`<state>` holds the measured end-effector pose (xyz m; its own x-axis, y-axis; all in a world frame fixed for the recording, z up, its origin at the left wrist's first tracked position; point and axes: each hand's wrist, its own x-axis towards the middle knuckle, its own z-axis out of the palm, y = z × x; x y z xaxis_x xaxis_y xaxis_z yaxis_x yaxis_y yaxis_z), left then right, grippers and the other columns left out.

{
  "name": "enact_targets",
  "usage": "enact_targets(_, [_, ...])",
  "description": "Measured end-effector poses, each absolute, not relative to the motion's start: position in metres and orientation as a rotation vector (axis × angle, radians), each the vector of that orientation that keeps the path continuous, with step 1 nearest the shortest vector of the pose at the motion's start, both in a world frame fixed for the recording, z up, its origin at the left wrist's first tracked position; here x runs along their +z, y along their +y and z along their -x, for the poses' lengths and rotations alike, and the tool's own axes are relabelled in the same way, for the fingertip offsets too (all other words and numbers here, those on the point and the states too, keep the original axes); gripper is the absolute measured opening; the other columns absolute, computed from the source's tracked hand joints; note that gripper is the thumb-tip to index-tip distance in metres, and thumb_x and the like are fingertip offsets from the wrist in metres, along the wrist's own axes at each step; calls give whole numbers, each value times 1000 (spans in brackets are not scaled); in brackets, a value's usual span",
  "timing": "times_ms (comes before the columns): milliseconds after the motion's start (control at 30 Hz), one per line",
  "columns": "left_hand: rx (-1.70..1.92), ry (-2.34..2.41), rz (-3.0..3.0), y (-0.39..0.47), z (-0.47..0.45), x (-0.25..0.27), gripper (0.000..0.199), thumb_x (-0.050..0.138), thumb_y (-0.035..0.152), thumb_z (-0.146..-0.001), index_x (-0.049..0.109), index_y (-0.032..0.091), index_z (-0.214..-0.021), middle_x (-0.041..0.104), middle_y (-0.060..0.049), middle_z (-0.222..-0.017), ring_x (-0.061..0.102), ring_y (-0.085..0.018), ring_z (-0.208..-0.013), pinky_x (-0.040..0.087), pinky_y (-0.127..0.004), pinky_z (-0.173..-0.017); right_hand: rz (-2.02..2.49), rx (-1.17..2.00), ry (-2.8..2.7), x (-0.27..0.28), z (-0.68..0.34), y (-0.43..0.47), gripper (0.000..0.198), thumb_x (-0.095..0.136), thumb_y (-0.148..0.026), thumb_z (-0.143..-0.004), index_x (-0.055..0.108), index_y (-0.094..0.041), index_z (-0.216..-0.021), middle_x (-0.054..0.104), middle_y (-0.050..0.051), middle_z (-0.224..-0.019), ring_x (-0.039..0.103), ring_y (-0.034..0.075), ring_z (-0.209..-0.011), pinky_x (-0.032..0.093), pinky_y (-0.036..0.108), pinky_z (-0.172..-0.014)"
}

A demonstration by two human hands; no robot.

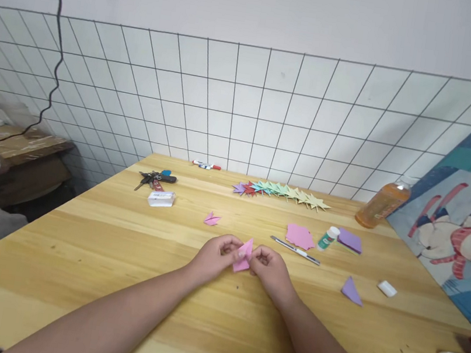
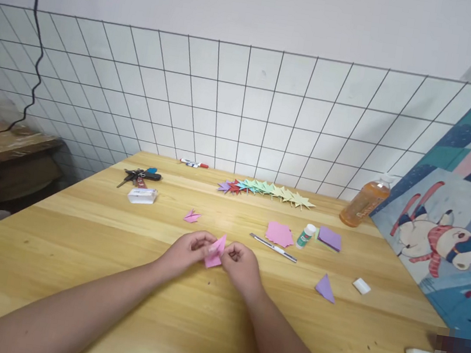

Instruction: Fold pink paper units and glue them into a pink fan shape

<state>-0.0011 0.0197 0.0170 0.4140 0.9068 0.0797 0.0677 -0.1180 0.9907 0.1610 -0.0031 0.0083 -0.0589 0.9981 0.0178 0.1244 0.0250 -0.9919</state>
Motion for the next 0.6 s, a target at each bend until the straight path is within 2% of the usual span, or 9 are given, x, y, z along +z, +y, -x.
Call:
enact_targets(67, [884,871,-1443,22,2,17,35,51,44,-76,61,11,-85,63,-6,-77,58,-16,-70,43,-24,-62,1254,1186,-1366,8,-161,-4,17,59,-31,-69,53,-17,-61,50,-4,-52,44,9,-48,33,21,-49])
enact_targets(200, [843,946,-1499,23,1,10,30,66,39,-65,61,11,-75,62,-3,-70,54,-12,-61,40,-21,-58,1173,1235,-1374,10,-161,-5,16,60,-31,-70,54,-18,-65,52,-3,-57,46,10,-52,37,21,-51])
enact_targets(367, [814,1022,-1661,20,-1,3,28,62,40,-67,62,12,-69,59,-1,-61,50,-10,-55,36,-19,-51,1086,1237,-1291,14,-162,-7,19,62,-34,-70,57,-19,-81,58,0,-73,54,13,-68,43,23,-61])
enact_targets(600, [699,936,-1686,18,0,10,28,58,37,-72,67,11,-72,64,-2,-64,54,-12,-59,38,-20,-55,1138,1292,-1155,10,-168,-3,25,67,-39,-65,60,-16,-64,61,2,-65,54,13,-61,44,25,-61])
